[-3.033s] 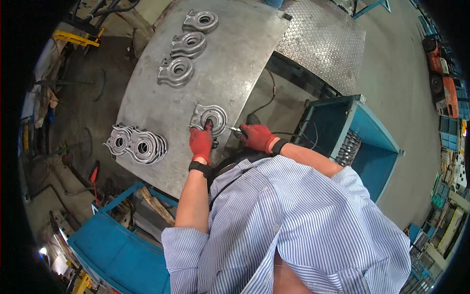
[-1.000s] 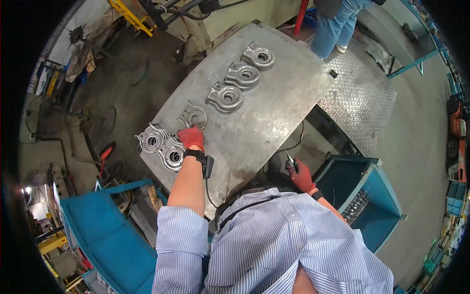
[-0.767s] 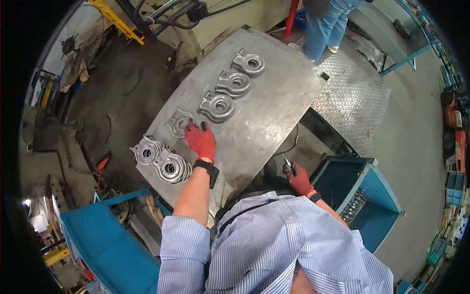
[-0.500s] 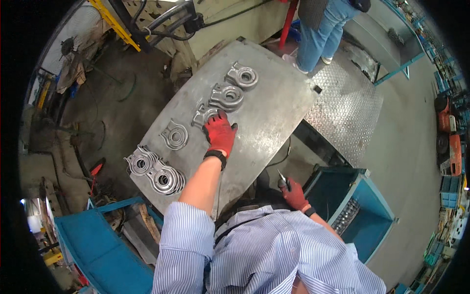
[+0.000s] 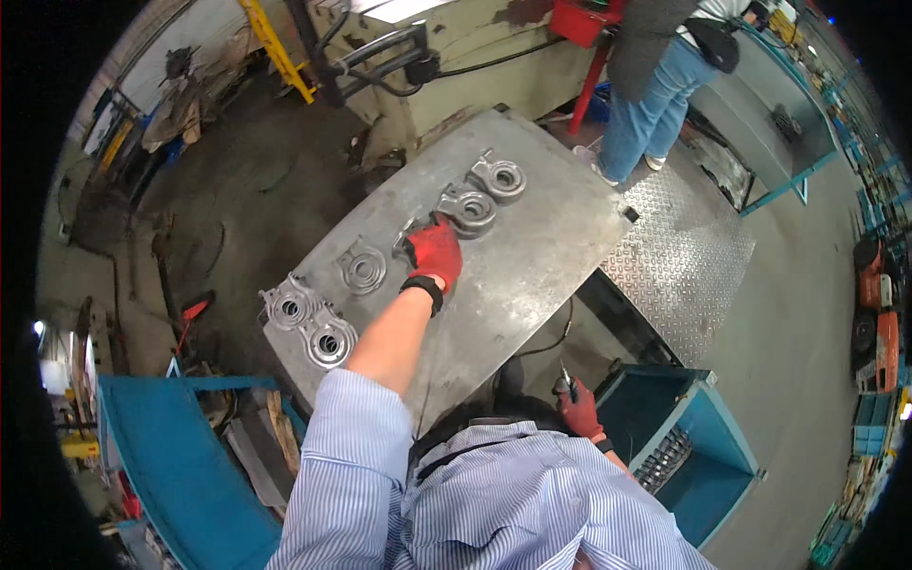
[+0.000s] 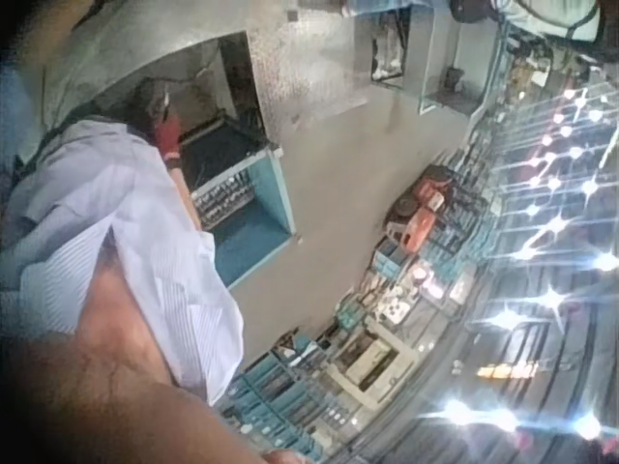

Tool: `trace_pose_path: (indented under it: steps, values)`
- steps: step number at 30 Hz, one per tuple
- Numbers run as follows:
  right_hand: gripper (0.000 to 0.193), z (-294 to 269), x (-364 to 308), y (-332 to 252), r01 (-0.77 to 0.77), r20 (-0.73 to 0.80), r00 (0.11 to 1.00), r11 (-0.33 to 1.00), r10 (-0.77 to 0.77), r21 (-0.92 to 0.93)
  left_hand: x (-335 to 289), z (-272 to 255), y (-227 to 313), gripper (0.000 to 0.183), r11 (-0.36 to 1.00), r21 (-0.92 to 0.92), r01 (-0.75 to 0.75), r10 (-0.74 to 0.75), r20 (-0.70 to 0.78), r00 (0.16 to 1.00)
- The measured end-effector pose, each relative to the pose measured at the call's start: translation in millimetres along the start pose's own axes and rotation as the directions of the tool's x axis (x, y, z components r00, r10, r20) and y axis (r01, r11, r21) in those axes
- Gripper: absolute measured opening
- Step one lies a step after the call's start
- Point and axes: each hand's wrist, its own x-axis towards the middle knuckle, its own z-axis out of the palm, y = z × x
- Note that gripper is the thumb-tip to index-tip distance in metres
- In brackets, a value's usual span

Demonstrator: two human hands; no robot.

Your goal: The recorder is inspecting and organizing metal castings on a table, occasionally using a small tool to check details.

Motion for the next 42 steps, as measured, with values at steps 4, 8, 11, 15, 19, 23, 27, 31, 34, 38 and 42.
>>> trace_pose_path:
  steps: [4, 8, 11, 15, 19, 23, 27, 31, 34, 38, 42]
  values:
    - [0.040, 23.4, 2.6, 23.1, 0.093, -0.008, 0.996, 0.994, -0.093, -0.059, -19.2, -43.9, -38.9, 0.071, 0.829, -0.508, 0.234, -0.220, 0.087, 0.972]
    - [0.044, 27.9, 6.2, 7.1, -0.039, 0.205, 0.978, 0.999, 0.038, 0.001, -68.4, -19.4, -79.0, 0.066, 0.389, -0.896, 0.213, -0.369, 0.060, 0.928]
    - [0.045, 11.0, 2.0, -48.0, -0.086, 0.271, 0.958, 0.996, 0.090, -0.027, -131.8, -29.5, -65.2, 0.038, -0.028, -0.997, 0.071, -0.461, 0.076, 0.884]
    - [0.030, 35.7, -2.8, -14.6, 0.162, 0.122, 0.981, 0.983, -0.152, -0.082, -192.3, 1.5, -51.1, 0.016, -0.675, -0.731, 0.102, -0.276, 0.377, 0.884]
    - [0.037, 32.1, -2.2, -38.7, 0.144, 0.237, 0.964, 0.987, -0.124, -0.069, -237.2, 57.9, -46.6, 0.017, -0.677, -0.662, 0.322, -0.054, 0.481, 0.875]
    - [0.044, 27.9, -9.0, -61.1, 0.116, 0.317, 0.946, 0.986, -0.072, -0.121, -243.3, 37.2, -60.1, 0.018, -0.432, -0.643, 0.632, 0.223, 0.604, 0.766]
    - [0.051, 39.4, -11.6, -42.6, 0.149, 0.350, 0.932, 0.980, -0.095, -0.132, -237.8, 15.2, -60.0, 0.034, 0.378, -0.741, 0.555, 0.083, 0.625, 0.777]
    - [0.052, 36.7, -11.9, -51.8, 0.144, 0.353, 0.931, 0.980, -0.088, -0.137, -223.0, 8.5, -46.2, 0.055, 0.815, -0.531, 0.231, -0.029, 0.361, 0.932]
    - [0.051, 32.6, -5.0, -60.3, 0.146, 0.389, 0.918, 0.978, -0.076, -0.152, -205.4, 8.5, -32.7, 0.060, 0.877, -0.453, 0.161, 0.013, 0.356, 0.934]
    - [0.050, 31.3, -3.6, -67.0, 0.194, 0.370, 0.920, 0.971, -0.129, -0.143, -201.7, 42.3, -31.7, 0.054, 0.908, -0.389, -0.152, 0.212, 0.114, 0.971]
    - [0.048, 43.9, -0.5, -39.8, 0.175, 0.357, 0.925, 0.979, -0.127, -0.106, -198.5, 76.4, -21.1, 0.042, 0.849, -0.500, 0.173, -0.024, 0.290, 0.957]
